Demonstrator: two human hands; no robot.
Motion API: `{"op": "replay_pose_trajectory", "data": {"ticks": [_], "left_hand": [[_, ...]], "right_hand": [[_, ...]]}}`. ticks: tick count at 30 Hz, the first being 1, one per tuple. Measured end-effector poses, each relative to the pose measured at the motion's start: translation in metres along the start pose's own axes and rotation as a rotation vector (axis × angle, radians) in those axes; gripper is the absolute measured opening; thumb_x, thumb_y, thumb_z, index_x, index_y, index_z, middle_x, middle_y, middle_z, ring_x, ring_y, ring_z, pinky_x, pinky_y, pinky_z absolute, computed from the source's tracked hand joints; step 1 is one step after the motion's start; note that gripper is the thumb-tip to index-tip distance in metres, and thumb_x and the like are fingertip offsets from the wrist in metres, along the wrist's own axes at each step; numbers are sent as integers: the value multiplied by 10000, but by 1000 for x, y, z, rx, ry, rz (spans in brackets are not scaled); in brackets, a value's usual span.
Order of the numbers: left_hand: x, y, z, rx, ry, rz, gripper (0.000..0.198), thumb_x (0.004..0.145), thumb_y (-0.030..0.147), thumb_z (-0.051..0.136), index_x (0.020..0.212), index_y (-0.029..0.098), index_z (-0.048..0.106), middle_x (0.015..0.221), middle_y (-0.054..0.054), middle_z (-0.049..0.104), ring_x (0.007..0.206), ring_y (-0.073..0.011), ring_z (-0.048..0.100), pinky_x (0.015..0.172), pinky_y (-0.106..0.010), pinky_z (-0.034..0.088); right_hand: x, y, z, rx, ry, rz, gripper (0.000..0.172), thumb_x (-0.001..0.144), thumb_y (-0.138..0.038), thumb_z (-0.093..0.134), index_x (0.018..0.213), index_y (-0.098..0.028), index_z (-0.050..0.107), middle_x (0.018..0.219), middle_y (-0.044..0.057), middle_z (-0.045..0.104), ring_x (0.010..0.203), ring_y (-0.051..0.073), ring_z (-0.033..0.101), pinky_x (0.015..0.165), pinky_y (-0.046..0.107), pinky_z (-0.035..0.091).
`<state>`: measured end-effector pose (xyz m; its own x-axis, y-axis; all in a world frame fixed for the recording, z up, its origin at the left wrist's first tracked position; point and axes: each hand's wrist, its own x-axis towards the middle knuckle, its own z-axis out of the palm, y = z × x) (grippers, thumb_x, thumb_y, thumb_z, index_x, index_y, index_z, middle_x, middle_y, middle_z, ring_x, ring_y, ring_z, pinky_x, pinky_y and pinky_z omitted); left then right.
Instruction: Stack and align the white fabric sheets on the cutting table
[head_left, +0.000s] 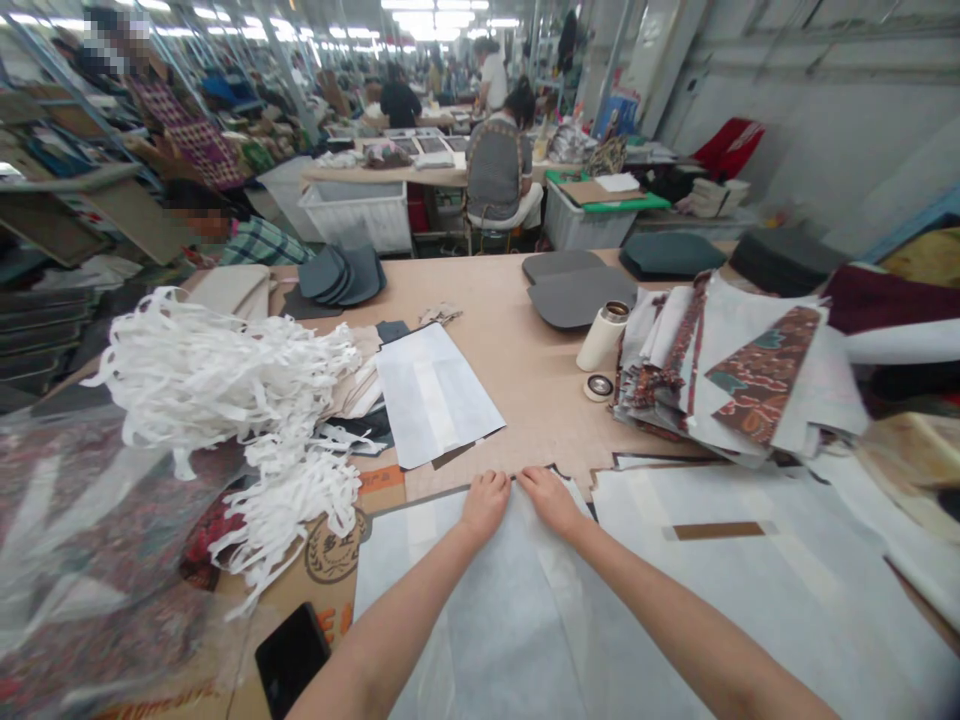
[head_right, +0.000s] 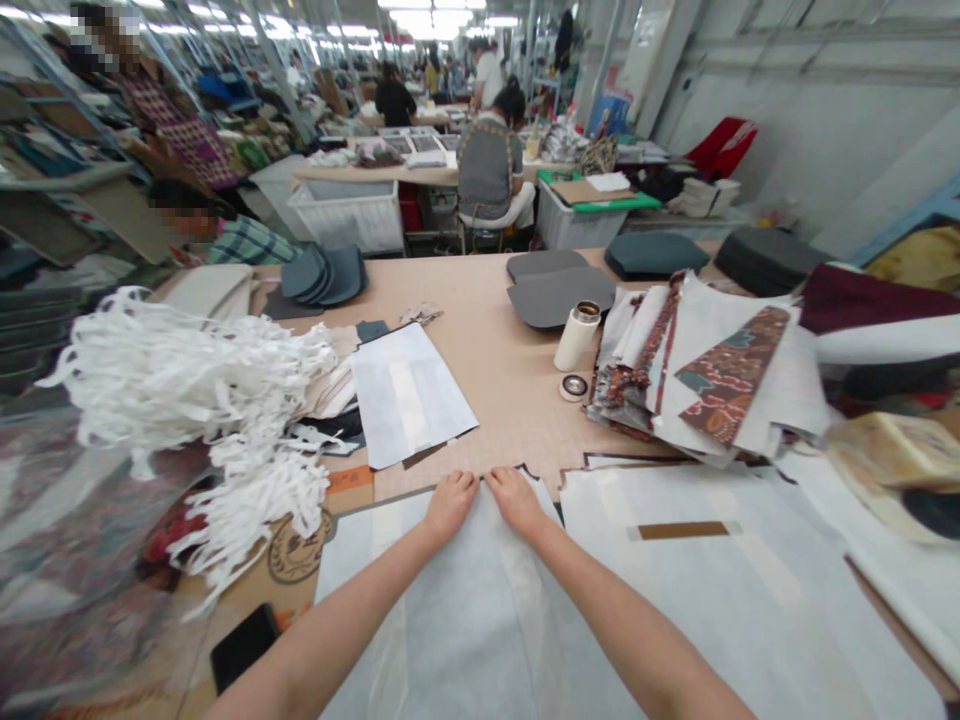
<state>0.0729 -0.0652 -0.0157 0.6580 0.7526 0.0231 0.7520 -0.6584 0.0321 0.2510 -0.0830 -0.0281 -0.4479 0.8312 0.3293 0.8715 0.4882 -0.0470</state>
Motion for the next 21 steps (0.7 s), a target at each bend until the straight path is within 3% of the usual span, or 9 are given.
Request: {"op": "replay_pose_trajectory", "data": {"ticks": [5, 9, 12, 16, 19, 21], "left_hand": [[-21, -20, -3, -33, -27, -3, 247, 890, 159, 378, 1085, 147, 529, 1017, -95, 549, 954, -227, 465, 773, -363, 398], [-56, -55, -8, -79, -42, -100, 255, 882, 152, 391, 1075, 182, 555, 1019, -76, 563, 958, -220, 471, 793, -347, 386], [-74, -77, -9, -174, -34, -229, 271, 877, 176, 420, 1103, 231, 559, 1039, -44, 577, 990, -202, 482, 838, -332, 364], [-78, -89, -8, -298, -30, -397, 203, 836, 219, 516, 1014, 244, 611, 1000, -21, 611, 1005, -198, 504, 888, -355, 322], [-77, -89, -6, -292, 10, -397, 157, 847, 247, 512, 940, 246, 639, 960, -21, 620, 973, -190, 516, 877, -364, 311], [-80, -87, -5, -225, 37, -311, 191, 880, 264, 458, 937, 247, 640, 939, -31, 615, 942, -184, 516, 865, -369, 310]], "right_hand": [[-9, 5, 2, -56, 13, -42, 309, 818, -25, 410, 1064, -121, 569, 1016, 112, 589, 983, 213, 503, 845, 344, 434], [-12, 10, -5, -120, -62, 72, 251, 803, -29, 435, 958, -123, 608, 933, 103, 598, 906, 216, 514, 820, 330, 425], [3, -16, 1, -78, -41, 134, 236, 814, -42, 429, 923, -133, 618, 926, 90, 596, 872, 198, 514, 811, 302, 416], [34, -72, 25, 49, 47, 103, 282, 838, -59, 410, 1018, -160, 602, 989, 71, 592, 913, 174, 511, 828, 275, 404], [50, -105, 41, 85, 59, 120, 251, 845, -84, 429, 988, -176, 614, 937, 62, 597, 883, 180, 517, 792, 293, 416], [55, -115, 46, 89, 52, 58, 221, 851, -102, 448, 976, -178, 613, 926, 61, 596, 871, 185, 516, 776, 307, 422]]}}
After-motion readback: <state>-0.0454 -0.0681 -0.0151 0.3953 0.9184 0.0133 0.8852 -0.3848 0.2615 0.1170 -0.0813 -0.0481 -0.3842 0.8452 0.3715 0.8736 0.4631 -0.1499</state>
